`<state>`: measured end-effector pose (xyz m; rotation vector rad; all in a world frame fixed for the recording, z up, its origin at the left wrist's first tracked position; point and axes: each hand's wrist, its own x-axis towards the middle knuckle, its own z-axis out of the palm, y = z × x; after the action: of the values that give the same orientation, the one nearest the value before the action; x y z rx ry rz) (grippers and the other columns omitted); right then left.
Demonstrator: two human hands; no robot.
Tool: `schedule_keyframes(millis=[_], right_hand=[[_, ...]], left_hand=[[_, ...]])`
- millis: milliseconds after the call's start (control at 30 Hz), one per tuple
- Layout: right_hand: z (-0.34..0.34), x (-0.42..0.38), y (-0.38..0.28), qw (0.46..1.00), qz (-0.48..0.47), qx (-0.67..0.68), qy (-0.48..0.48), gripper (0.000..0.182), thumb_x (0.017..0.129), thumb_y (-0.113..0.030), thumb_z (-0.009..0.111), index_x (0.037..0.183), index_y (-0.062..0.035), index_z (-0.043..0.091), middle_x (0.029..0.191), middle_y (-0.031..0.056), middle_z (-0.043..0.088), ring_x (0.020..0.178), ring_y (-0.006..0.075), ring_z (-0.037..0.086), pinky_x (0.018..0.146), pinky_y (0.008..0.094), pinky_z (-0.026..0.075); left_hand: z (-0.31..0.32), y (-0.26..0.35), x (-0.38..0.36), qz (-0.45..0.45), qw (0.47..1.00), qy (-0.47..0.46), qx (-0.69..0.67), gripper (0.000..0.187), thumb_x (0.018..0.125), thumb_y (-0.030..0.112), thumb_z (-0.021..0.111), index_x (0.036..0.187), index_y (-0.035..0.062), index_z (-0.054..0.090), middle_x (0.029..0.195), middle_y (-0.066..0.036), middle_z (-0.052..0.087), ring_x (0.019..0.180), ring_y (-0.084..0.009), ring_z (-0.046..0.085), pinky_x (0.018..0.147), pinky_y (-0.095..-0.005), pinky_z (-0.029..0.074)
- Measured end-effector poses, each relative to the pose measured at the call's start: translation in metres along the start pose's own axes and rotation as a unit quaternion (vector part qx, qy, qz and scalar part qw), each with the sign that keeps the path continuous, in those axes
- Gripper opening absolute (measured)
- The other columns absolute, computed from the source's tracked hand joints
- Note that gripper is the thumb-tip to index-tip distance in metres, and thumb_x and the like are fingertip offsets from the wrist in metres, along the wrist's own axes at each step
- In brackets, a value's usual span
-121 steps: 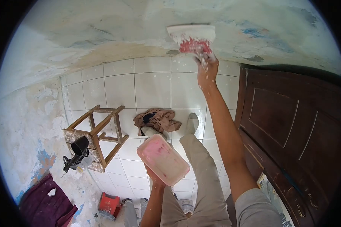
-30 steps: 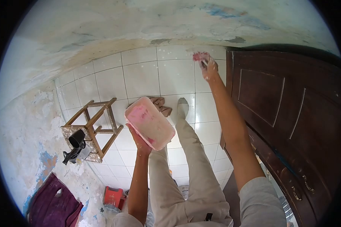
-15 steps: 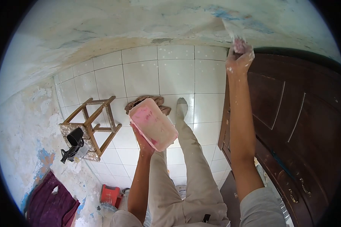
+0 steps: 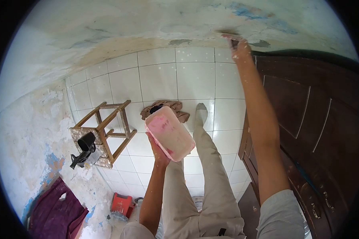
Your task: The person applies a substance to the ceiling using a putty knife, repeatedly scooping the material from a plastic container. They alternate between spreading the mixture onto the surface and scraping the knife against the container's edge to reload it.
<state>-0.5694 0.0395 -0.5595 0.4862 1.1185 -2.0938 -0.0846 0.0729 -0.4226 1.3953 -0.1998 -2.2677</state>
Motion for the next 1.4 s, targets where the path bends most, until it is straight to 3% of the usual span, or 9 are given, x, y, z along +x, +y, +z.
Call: schedule_keyframes(millis=[133,300,500,600,700,800,933,1033,1400], right_hand=[[0.054,-0.05,-0.061,0.992,-0.063,-0.048,0.099,0.018,0.095,-0.009,0.048,0.097,0.0075,0.056,0.097,0.0169,0.063,0.095,0.0232,0.063,0.079,0.0294,0.058],[0.069,-0.137,-0.074,0.982,-0.165,-0.07,0.066,0.019,0.091,-0.015,0.051,0.096,0.0009,0.059,0.097,0.0137,0.065,0.092,0.0235,0.064,0.083,0.0342,0.052],[-0.003,-0.08,0.04,0.983,-0.021,-0.161,0.091,0.029,0.092,-0.02,0.042,0.1,0.0013,0.06,0.099,0.0159,0.066,0.092,0.024,0.064,0.086,0.0337,0.052],[-0.002,-0.053,0.075,0.99,0.095,-0.099,0.044,0.026,0.096,-0.016,0.044,0.092,0.004,0.06,0.088,0.0157,0.068,0.076,0.0215,0.067,0.073,0.0223,0.057],[0.012,-0.035,0.083,0.999,0.041,0.014,0.01,0.027,0.096,-0.013,0.044,0.091,0.009,0.059,0.092,0.0194,0.067,0.081,0.0224,0.066,0.073,0.021,0.057],[0.032,-0.014,0.049,0.995,0.036,0.008,0.096,0.023,0.094,-0.008,0.046,0.093,0.0123,0.057,0.101,0.0219,0.066,0.089,0.023,0.065,0.072,0.022,0.057],[0.02,-0.046,0.005,0.999,0.006,0.046,0.01,0.013,0.085,-0.003,0.058,0.094,0.0065,0.058,0.099,0.0166,0.062,0.091,0.0228,0.062,0.07,0.0258,0.055],[0.02,-0.087,-0.007,0.995,-0.034,0.051,0.077,0.014,0.083,-0.005,0.058,0.093,0.0053,0.058,0.103,0.017,0.063,0.097,0.025,0.062,0.07,0.0285,0.055],[0.001,-0.008,0.055,0.963,-0.045,-0.24,0.116,0.025,0.096,-0.012,0.046,0.109,0.005,0.059,0.105,0.0195,0.066,0.089,0.031,0.068,0.079,0.0306,0.057]], left_hand=[[0.011,0.011,-0.01,0.009,1.0,-0.018,-0.008,0.074,0.093,0.068,0.031,0.146,0.0167,0.028,0.143,-0.007,0.039,0.13,-0.028,0.04,0.106,-0.0458,0.038],[0.014,0.017,-0.013,0.008,1.0,-0.019,-0.011,0.074,0.093,0.068,0.031,0.146,0.0157,0.029,0.141,-0.008,0.04,0.128,-0.028,0.041,0.105,-0.0459,0.039],[-0.003,0.011,-0.009,0.014,1.0,0.007,-0.012,0.075,0.093,0.068,0.03,0.146,0.0158,0.029,0.141,-0.007,0.04,0.128,-0.0275,0.041,0.106,-0.0455,0.038],[-0.01,0.011,-0.01,-0.002,0.999,0.029,-0.03,0.075,0.093,0.069,0.03,0.146,0.0162,0.029,0.141,-0.007,0.04,0.128,-0.0271,0.041,0.106,-0.0452,0.038],[-0.023,0.01,-0.008,0.012,1.0,0.027,-0.007,0.075,0.093,0.069,0.03,0.146,0.0165,0.029,0.142,-0.007,0.04,0.128,-0.0273,0.041,0.106,-0.0452,0.038],[-0.021,0.014,-0.014,0.014,0.999,0.037,-0.007,0.075,0.093,0.07,0.03,0.146,0.0164,0.03,0.142,-0.007,0.04,0.128,-0.0276,0.041,0.106,-0.0453,0.038],[-0.024,0.012,-0.016,0.007,0.999,0.038,-0.031,0.075,0.093,0.069,0.03,0.146,0.0163,0.03,0.141,-0.007,0.041,0.128,-0.0275,0.041,0.106,-0.0452,0.038],[-0.016,0.011,-0.016,0.001,0.999,0.034,-0.029,0.075,0.093,0.069,0.029,0.145,0.0159,0.03,0.141,-0.007,0.041,0.128,-0.0274,0.042,0.106,-0.045,0.038],[-0.011,-0.002,-0.012,0.008,1.0,0.013,-0.006,0.073,0.094,0.067,0.03,0.145,0.0152,0.03,0.14,-0.008,0.042,0.127,-0.0278,0.043,0.105,-0.0457,0.039]])
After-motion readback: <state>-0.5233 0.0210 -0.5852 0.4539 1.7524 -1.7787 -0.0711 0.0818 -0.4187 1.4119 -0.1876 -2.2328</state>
